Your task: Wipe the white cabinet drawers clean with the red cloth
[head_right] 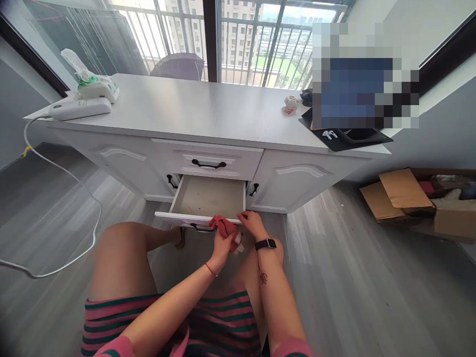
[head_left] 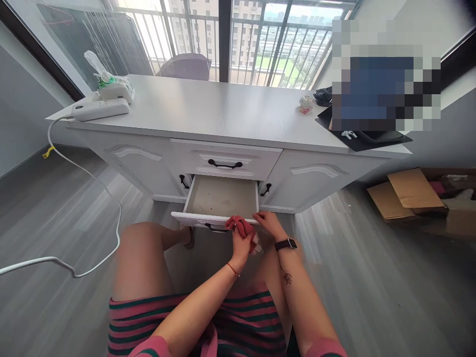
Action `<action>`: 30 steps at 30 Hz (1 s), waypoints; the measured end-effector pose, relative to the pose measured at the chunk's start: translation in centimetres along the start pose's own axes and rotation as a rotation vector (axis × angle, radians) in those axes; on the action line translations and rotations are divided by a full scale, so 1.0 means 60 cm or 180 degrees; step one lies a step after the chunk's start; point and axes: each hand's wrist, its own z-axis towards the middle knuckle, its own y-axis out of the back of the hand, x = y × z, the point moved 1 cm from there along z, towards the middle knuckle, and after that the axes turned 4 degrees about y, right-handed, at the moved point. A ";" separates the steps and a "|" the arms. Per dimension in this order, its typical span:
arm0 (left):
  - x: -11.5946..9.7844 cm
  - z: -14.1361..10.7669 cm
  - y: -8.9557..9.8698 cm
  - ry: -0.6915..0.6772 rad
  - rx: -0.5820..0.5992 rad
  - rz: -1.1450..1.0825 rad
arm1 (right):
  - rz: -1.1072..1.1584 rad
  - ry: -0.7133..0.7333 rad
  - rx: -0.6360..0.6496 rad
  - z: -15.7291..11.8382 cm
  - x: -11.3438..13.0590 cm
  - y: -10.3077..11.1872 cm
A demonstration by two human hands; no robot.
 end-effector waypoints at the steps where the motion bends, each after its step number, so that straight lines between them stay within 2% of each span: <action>1: -0.001 0.006 0.013 -0.0001 -0.0052 -0.0070 | 0.0027 0.0030 -0.0007 -0.001 0.000 0.000; 6: -0.019 0.057 0.114 -0.0022 -0.0528 -0.0230 | 0.0143 0.0270 0.0035 -0.009 0.008 0.001; 11: -0.077 0.110 0.229 -0.0103 -0.0916 -0.0105 | -0.0438 0.0686 -0.0158 -0.018 0.039 -0.003; 13: -0.111 0.118 0.265 0.0085 -0.0810 0.0013 | -0.0715 0.0761 -0.0321 -0.018 0.050 -0.005; 16: -0.166 0.120 0.300 0.0318 -0.0077 0.0021 | -0.1003 0.0797 -0.0582 -0.012 0.056 -0.006; 20: -0.218 0.137 0.320 0.0682 0.0754 -0.0142 | -0.1184 0.0701 -0.0901 0.005 0.051 -0.006; 24: -0.216 0.174 0.317 0.1306 0.1484 0.0051 | -0.1275 0.0403 -0.1124 0.035 0.052 -0.004; 26: -0.204 0.189 0.303 0.1456 0.1556 0.0050 | -0.1275 0.0210 -0.1197 0.054 0.056 -0.003; 30: -0.188 0.202 0.259 0.1441 0.1407 -0.0204 | -0.1079 -0.0385 -0.1122 0.098 0.059 -0.003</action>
